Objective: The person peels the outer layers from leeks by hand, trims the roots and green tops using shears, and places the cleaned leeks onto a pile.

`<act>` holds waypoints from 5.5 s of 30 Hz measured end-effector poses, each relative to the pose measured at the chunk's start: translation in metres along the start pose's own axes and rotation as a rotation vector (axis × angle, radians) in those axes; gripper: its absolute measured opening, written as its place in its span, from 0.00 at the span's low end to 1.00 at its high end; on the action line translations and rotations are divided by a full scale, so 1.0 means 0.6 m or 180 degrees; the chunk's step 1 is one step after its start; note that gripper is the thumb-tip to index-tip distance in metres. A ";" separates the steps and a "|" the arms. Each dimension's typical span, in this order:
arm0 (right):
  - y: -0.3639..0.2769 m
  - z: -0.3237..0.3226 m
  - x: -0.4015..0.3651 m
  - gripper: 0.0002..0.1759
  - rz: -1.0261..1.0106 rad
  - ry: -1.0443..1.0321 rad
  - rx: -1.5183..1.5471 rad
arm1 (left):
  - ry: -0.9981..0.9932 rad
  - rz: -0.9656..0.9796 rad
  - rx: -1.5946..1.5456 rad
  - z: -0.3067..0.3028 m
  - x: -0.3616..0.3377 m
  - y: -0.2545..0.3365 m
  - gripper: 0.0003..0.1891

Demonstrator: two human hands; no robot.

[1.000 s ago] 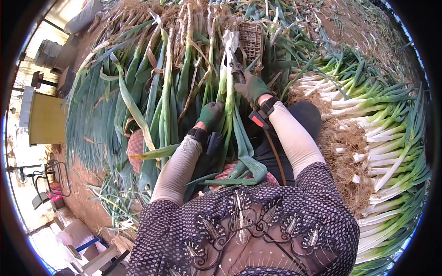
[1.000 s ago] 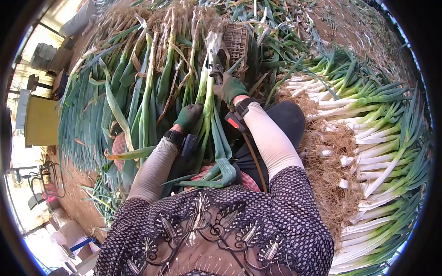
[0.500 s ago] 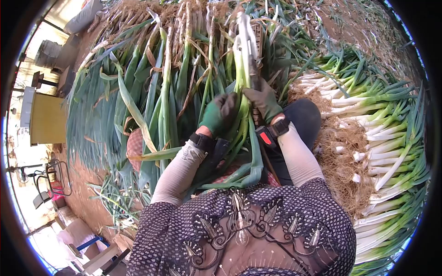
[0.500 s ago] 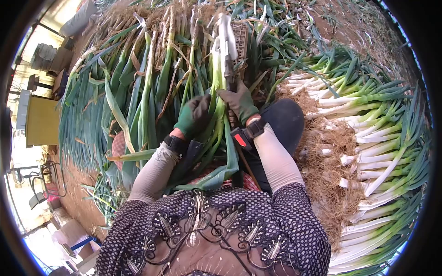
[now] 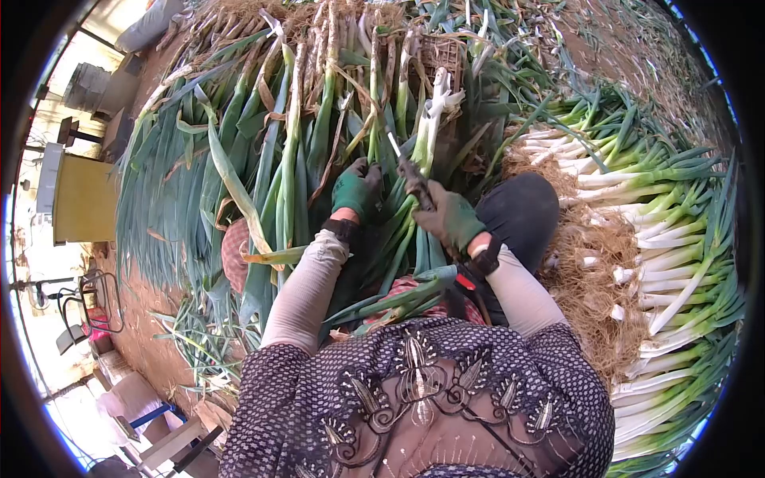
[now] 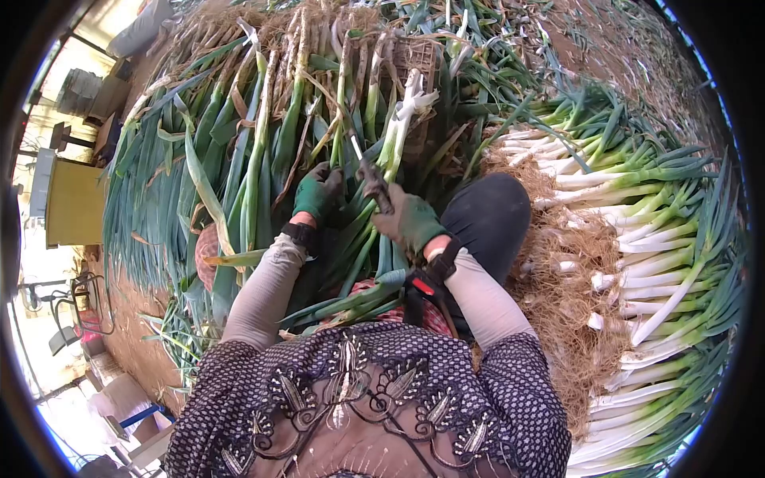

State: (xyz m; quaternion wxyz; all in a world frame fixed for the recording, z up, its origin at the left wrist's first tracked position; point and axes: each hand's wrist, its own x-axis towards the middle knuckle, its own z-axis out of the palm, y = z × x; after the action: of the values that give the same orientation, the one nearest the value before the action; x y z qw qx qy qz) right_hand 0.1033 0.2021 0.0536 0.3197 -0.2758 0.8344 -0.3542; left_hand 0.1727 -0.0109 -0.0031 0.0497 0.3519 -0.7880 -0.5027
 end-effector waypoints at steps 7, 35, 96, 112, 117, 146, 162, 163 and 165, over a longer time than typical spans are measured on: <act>0.004 0.005 0.019 0.29 0.0035 0.0081 0.0111 | -0.0225 0.0112 -0.1119 0.060 -0.031 -0.036 0.11; -0.031 -0.051 0.238 0.39 0.0284 0.0080 -0.0781 | -0.0899 -0.0223 -0.1786 0.098 -0.059 -0.101 0.13; -0.022 -0.032 0.029 0.28 -0.0119 0.0285 0.1158 | -0.0929 -0.0061 0.0102 -0.252 -0.003 0.158 0.28; -0.016 0.025 -0.084 0.16 0.0598 -0.0379 0.1896 | -0.1495 -0.0614 -0.0002 -0.124 0.003 0.106 0.22; -0.032 0.030 -0.066 0.19 0.0329 -0.0191 0.1822 | -0.0691 -0.0261 0.1611 -0.089 0.065 0.106 0.25; -0.053 0.023 -0.046 0.22 0.0153 -0.0224 0.0595 | -0.1023 -0.0005 0.0568 -0.103 0.039 0.018 0.15; -0.059 0.018 -0.015 0.26 0.0231 0.0102 -0.0158 | -0.0771 -0.1006 -0.0193 -0.061 0.080 -0.042 0.39; -0.059 0.009 0.011 0.27 0.0302 0.0144 -0.0186 | -0.0779 -0.0962 -0.0112 -0.063 0.059 -0.012 0.39; -0.041 0.006 0.067 0.28 0.0269 0.0310 -0.0303 | -0.0782 -0.0869 0.0057 -0.073 0.019 0.038 0.39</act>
State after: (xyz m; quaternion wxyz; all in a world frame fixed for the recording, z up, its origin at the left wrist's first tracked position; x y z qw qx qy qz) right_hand 0.0857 0.1584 0.0569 0.2799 -0.2377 0.8758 -0.3132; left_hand 0.1717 -0.0455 0.0340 -0.1188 0.3920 -0.7375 -0.5370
